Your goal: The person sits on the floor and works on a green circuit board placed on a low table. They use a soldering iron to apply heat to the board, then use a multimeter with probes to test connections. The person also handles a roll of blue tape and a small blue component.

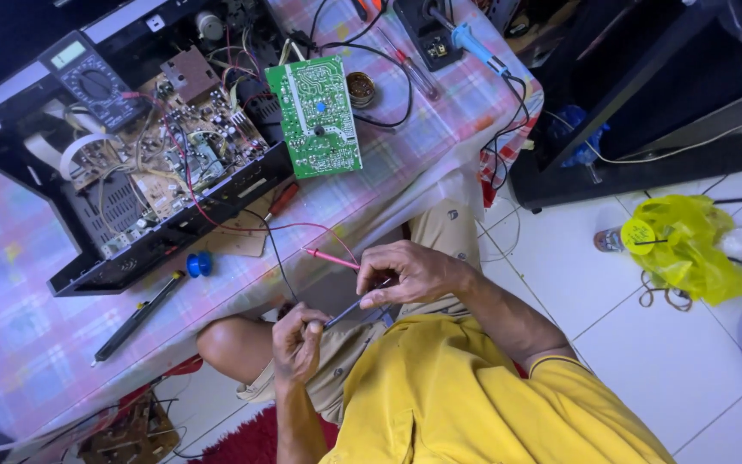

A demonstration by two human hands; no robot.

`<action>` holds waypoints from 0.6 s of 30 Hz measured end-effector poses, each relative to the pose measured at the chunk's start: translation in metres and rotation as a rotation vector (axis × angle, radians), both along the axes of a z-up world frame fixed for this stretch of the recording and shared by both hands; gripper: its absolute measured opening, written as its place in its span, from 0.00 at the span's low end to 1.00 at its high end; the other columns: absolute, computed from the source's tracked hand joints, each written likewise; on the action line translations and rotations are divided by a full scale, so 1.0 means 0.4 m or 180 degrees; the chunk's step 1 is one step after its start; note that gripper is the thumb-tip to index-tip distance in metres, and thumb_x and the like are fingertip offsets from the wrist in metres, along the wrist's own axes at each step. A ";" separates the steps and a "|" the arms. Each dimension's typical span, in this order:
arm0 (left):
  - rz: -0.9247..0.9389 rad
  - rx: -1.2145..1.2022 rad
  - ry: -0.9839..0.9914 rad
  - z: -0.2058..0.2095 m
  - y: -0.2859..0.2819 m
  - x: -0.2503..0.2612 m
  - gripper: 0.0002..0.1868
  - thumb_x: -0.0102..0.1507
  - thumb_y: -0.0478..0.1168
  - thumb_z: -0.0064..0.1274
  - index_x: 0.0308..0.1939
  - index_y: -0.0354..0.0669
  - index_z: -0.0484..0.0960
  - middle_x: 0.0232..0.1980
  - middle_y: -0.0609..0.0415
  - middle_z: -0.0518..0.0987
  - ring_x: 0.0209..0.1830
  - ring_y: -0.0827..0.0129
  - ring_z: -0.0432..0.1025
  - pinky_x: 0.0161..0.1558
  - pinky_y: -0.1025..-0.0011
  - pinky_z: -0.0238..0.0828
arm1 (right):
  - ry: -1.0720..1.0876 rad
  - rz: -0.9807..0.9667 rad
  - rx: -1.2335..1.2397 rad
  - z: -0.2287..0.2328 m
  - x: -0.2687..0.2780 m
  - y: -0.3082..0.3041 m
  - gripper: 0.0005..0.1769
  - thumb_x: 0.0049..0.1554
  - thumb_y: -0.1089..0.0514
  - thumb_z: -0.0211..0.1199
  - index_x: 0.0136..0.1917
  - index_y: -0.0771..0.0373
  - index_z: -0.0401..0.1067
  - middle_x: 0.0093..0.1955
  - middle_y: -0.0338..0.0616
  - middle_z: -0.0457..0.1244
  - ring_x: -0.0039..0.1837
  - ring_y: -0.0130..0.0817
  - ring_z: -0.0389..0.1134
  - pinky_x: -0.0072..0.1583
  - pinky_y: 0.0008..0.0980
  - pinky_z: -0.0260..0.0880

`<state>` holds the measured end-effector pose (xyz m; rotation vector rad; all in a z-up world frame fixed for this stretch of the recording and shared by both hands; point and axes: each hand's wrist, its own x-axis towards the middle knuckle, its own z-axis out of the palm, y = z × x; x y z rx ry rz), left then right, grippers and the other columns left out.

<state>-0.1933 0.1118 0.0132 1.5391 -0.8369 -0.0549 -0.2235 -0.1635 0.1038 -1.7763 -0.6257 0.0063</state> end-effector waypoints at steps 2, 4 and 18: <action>-0.0033 -0.0064 -0.0130 0.014 -0.014 -0.008 0.22 0.72 0.54 0.45 0.36 0.41 0.81 0.25 0.61 0.68 0.22 0.76 0.57 0.26 0.74 0.52 | 0.0002 -0.0176 0.0075 -0.004 -0.002 0.007 0.10 0.58 0.57 0.72 0.50 0.59 0.75 0.43 0.37 0.65 0.40 0.26 0.64 0.42 0.24 0.65; -0.0071 -0.0105 -0.0247 0.028 -0.027 -0.012 0.23 0.71 0.56 0.46 0.37 0.39 0.81 0.24 0.62 0.65 0.22 0.76 0.55 0.26 0.73 0.50 | 0.0019 -0.0356 0.0170 -0.004 0.001 0.013 0.10 0.57 0.57 0.73 0.51 0.59 0.76 0.44 0.37 0.66 0.40 0.24 0.63 0.41 0.24 0.63; -0.0571 0.0384 0.0083 0.047 -0.134 0.051 0.13 0.75 0.40 0.37 0.36 0.39 0.68 0.29 0.55 0.67 0.25 0.68 0.58 0.29 0.66 0.57 | -0.0739 0.0293 -0.0084 0.009 0.118 0.030 0.08 0.62 0.61 0.67 0.54 0.66 0.75 0.42 0.43 0.65 0.41 0.34 0.64 0.44 0.31 0.67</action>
